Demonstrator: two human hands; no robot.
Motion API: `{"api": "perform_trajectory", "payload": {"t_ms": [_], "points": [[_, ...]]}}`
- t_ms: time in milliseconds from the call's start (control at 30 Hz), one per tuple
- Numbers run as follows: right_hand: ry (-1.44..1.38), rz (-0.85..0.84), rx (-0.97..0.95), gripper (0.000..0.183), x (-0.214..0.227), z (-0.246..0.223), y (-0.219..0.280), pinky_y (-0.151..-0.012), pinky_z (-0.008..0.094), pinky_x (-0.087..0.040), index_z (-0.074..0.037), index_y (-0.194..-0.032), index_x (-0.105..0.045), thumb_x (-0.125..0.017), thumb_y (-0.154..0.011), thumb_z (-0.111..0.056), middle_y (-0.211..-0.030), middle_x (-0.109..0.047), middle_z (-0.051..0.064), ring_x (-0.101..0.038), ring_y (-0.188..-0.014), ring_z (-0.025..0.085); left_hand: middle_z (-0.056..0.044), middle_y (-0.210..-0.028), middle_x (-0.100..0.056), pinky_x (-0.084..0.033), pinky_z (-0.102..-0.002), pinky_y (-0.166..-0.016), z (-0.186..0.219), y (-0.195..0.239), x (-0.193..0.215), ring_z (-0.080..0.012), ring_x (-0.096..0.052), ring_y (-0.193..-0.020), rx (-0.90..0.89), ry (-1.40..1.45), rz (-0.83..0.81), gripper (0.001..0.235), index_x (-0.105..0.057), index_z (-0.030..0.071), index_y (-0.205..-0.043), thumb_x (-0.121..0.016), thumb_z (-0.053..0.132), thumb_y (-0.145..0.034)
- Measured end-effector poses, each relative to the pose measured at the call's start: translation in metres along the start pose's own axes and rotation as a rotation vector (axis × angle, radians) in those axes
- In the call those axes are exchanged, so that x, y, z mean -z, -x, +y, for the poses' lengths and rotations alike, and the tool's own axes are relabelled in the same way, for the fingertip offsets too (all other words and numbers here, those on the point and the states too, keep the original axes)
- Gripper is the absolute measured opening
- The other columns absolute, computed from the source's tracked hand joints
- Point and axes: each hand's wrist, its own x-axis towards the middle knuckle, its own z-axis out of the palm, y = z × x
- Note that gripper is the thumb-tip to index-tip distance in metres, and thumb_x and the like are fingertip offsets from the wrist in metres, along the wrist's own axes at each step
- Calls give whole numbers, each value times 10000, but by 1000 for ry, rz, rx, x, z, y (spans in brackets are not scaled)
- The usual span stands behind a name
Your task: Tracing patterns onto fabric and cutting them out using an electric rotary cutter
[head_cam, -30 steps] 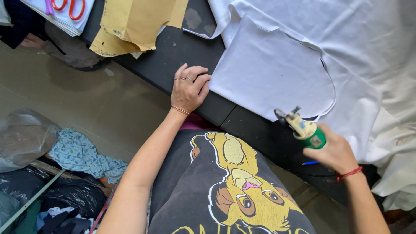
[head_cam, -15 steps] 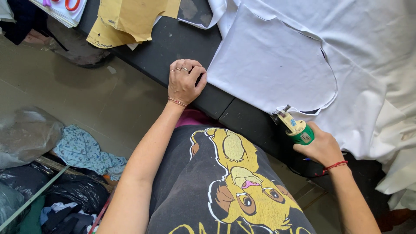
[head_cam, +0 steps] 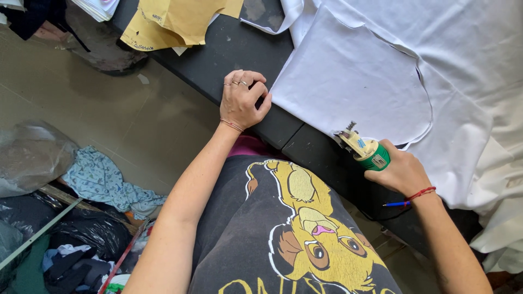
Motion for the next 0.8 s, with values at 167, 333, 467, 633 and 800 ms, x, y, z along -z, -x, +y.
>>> {"api": "perform_trajectory", "payload": {"t_ms": [167, 333, 467, 633, 800], "points": [[15, -18, 29, 482, 5, -16, -6, -601, 391, -402, -181, -959, -471, -602, -519, -329, -726, -590, 137, -539, -695, 352, -1, -847, -531, -340, -319, -802, -4, 5, -8, -181, -501, -745, -2, 2, 12, 136, -486, 130, -639, -595, 155, -716], [18, 60, 138, 567, 4, -26, -15, -707, 458, -457, -204, -1009, -489, -670, -523, -434, -783, -625, 192, -591, -837, 409, 48, -807, -516, -360, -319, -835, -13, 15, -25, -144, -517, -823, 34, 1, 85, 204, -440, 191, -586, -566, 266, -727], [31, 47, 174, 562, 13, -49, -13, -689, 450, -457, -185, -1000, -487, -669, -532, -437, -781, -622, 191, -595, -816, 412, 55, -792, -515, -360, -318, -833, -13, 15, -24, -135, -518, -812, 39, -3, 103, 214, -432, 196, -576, -555, 270, -735], [79, 2, 142, 575, 19, -72, -11, -721, 450, -461, -196, -1026, -489, -652, -534, -447, -805, -629, 196, -594, -847, 407, 36, -788, -519, -374, -324, -824, -11, 15, -22, -149, -523, -798, 39, 14, 111, 189, -437, 184, -578, -568, 241, -701], [-95, 59, 35, 599, -18, -55, 1, -735, 462, -444, -164, -1023, -495, -685, -518, -426, -826, -612, 232, -571, -873, 426, 42, -793, -520, -375, -322, -836, -17, 24, -27, -141, -523, -790, -56, -8, 128, 103, -488, 199, -664, -563, 239, -722]]}}
